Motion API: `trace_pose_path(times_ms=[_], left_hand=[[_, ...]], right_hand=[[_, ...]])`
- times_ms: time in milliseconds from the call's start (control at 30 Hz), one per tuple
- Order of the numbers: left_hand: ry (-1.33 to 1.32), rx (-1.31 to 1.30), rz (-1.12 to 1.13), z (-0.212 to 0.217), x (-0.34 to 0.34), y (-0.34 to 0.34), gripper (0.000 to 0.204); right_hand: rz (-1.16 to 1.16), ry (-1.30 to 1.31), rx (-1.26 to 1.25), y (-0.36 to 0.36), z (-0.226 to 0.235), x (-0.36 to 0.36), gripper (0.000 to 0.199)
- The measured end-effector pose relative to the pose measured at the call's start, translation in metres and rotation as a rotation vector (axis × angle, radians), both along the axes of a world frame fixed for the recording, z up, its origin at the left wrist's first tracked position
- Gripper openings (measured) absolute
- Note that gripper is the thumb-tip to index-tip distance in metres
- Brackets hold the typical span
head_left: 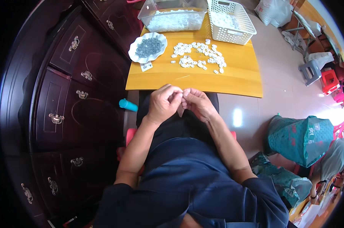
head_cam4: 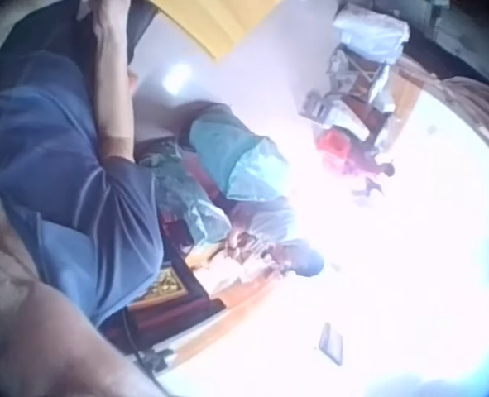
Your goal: Manually inserting small metal pins into white plastic components at a workbench.
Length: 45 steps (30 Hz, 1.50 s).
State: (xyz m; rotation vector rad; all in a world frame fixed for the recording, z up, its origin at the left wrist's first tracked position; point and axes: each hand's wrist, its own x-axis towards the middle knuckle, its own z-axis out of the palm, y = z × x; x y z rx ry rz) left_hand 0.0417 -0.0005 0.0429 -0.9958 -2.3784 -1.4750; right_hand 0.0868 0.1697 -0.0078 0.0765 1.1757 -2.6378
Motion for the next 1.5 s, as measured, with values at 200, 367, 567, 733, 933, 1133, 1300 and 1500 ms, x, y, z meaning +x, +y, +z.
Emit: trace_pose_path(times_ms=[200, 367, 567, 733, 933, 1133, 1300, 1500], left_hand=[[-0.102, 0.095, 0.005, -0.011, 0.006, -0.012, 0.005], [-0.324, 0.117, -0.005, -0.029, 0.004, -0.016, 0.015], [-0.669, 0.301, -0.08, -0.037, 0.005, -0.018, 0.03], [-0.592, 0.121, -0.19, -0.057, 0.008, -0.027, 0.024], [-0.692, 0.09, -0.244, -0.054, 0.019, -0.012, 0.017], [-0.67, 0.094, -0.217, -0.061, 0.018, -0.017, 0.017], [-0.672, 0.072, -0.217, -0.059, 0.019, -0.017, 0.017], [-0.717, 0.066, -0.21, -0.066, 0.02, -0.013, 0.015]], right_hand=[[-0.083, 0.064, 0.237, -0.014, -0.001, 0.002, 0.016], [-0.221, 0.214, 0.479, -0.018, -0.006, 0.003, 0.011], [-0.367, 0.283, 0.617, 0.002, -0.005, -0.007, 0.01], [-0.598, 0.34, 1.412, 0.044, 0.024, -0.037, 0.014], [-0.65, 0.359, 1.89, 0.092, 0.004, -0.088, 0.014], [-0.589, 0.374, 1.943, 0.096, -0.005, -0.097, 0.015], [-0.69, 0.348, 1.867, 0.105, 0.002, -0.085, 0.017], [-0.643, 0.316, 1.942, 0.111, 0.003, -0.063, 0.017]])
